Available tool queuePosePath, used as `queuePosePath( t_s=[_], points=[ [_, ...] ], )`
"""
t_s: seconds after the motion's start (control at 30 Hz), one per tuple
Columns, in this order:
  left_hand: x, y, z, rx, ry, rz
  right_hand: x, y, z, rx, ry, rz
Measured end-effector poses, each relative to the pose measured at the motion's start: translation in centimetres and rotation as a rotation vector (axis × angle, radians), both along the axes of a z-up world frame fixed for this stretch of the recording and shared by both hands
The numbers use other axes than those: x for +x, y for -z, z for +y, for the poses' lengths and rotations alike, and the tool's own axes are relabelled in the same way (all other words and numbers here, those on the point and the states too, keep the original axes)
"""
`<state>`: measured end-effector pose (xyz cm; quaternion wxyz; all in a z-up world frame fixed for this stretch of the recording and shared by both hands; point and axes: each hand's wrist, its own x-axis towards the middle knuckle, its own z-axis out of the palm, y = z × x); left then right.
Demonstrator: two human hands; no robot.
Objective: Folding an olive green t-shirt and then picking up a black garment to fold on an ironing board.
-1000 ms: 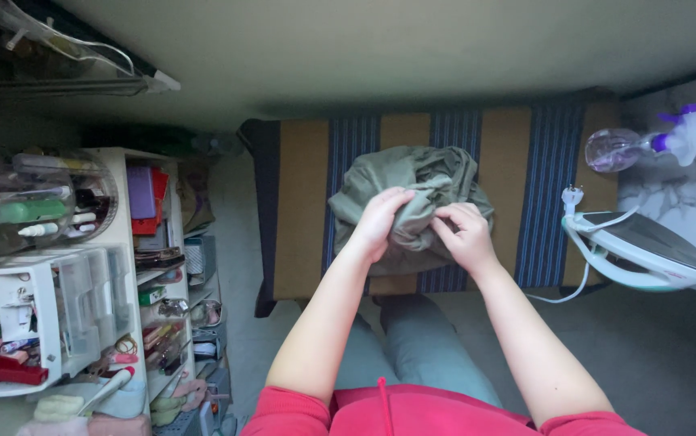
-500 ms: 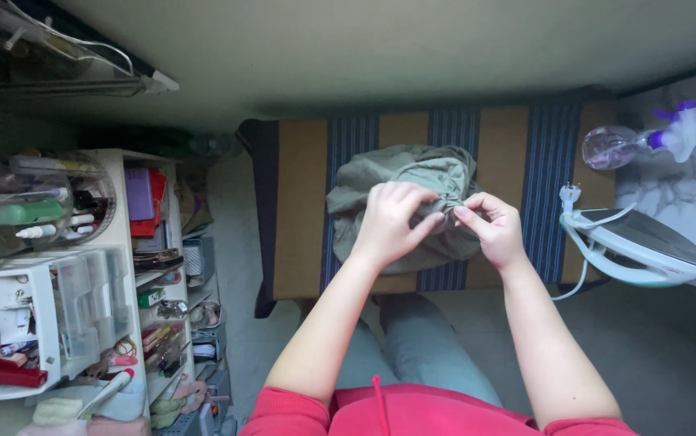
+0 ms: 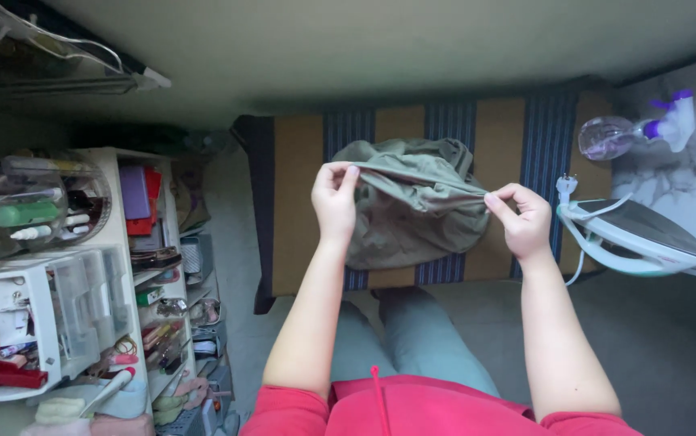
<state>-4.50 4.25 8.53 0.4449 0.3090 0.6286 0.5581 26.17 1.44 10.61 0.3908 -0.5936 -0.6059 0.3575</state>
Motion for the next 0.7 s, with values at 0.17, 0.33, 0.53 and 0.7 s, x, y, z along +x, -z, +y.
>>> queuePosePath(
  t_s=[0.17,0.33,0.53,0.7],
  points=[
    [2.9,0.8,-0.8,-0.044,0.185,-0.246,-3.8,-2.0,0.5,0.31,0.023,-0.195],
    [4.9,0.0,-1.2,-0.113,0.324,-0.427,-6.2,-3.5,0.5,0.539,-0.082,-0.391],
    [3.9,-1.7,-0.4,-0.192,0.247,-0.725,-5.9,-1.8,0.9,0.257,-0.19,-0.386],
    [3.4,-0.8,-0.8,-0.001,0.325,0.663,-5.1,-1.2,-0.2,0.259,-0.104,-0.18]
  ],
)
